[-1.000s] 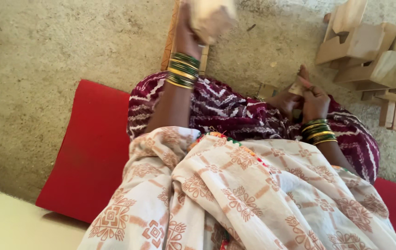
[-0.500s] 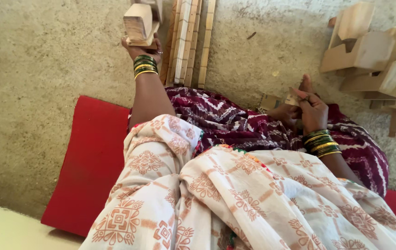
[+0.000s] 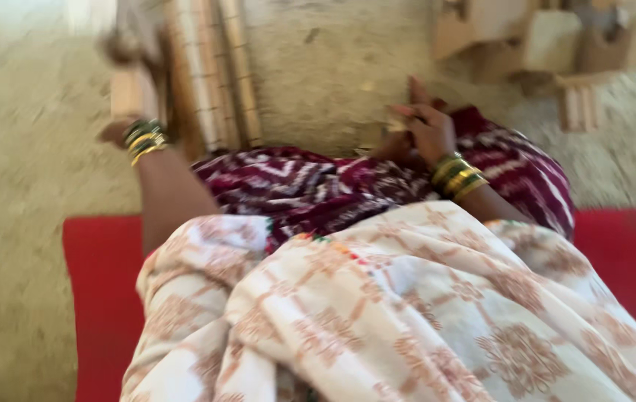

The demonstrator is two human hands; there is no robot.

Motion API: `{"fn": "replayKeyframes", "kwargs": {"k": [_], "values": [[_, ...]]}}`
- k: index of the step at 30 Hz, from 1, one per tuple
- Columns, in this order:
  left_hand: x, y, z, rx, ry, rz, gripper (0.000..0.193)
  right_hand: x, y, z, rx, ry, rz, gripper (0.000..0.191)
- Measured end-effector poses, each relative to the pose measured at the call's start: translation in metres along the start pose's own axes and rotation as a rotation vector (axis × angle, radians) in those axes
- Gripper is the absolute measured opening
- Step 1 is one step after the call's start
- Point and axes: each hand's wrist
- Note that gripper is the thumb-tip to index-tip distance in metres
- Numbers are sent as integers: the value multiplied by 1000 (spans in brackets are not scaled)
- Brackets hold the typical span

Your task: The person sits on a red mat and assembles small wooden blocks by hand. They pick up blocks, align them, and press them together to form a larger structure, occasionally adjusting the pieces to fit.

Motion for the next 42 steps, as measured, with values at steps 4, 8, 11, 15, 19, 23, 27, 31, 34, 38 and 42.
{"fn": "replayKeyframes", "kwargs": {"k": [4, 8, 11, 15, 19, 23, 27, 31, 34, 38, 42], "values": [[10, 12, -6, -118, -95, 12, 76, -15, -17, 12, -38, 28, -56, 29], [15, 16, -3, -310, -333, -223, 84, -26, -25, 13, -50, -117, -101, 28], [15, 15, 2, -321, -422, -352, 73, -25, -27, 5, -24, 5, -110, 27], [13, 14, 15, -383, -544, -378, 66, -17, -28, -6, 60, 74, -176, 22], [13, 31, 55, -728, -793, 95, 58, -18, -30, -12, 136, 61, -277, 20], [5, 123, 134, -1216, -147, 220, 37, -22, -31, -14, 165, 101, -281, 16], [-28, 242, 205, -1663, 688, 5, 14, -16, -33, -19, 92, 28, -294, 14], [-66, 254, 227, -1390, 692, -229, 43, -14, -32, -23, 42, 99, -351, 9], [-90, 227, 218, -1433, 572, -190, 52, -28, -5, -24, 299, 364, -105, 8], [-111, 212, 209, -1450, 291, -308, 64, -59, 94, -23, 910, 676, 412, 10], [-116, 213, 210, -1571, 288, -374, 71, -78, 203, -28, 1197, 390, 641, 8]]}}
Point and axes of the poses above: each hand's wrist, its own z-axis away from the middle knuckle, its own y-axis out of the back of the hand, x = y × z, and after that the axes turned 15 degrees about -y, right-handed
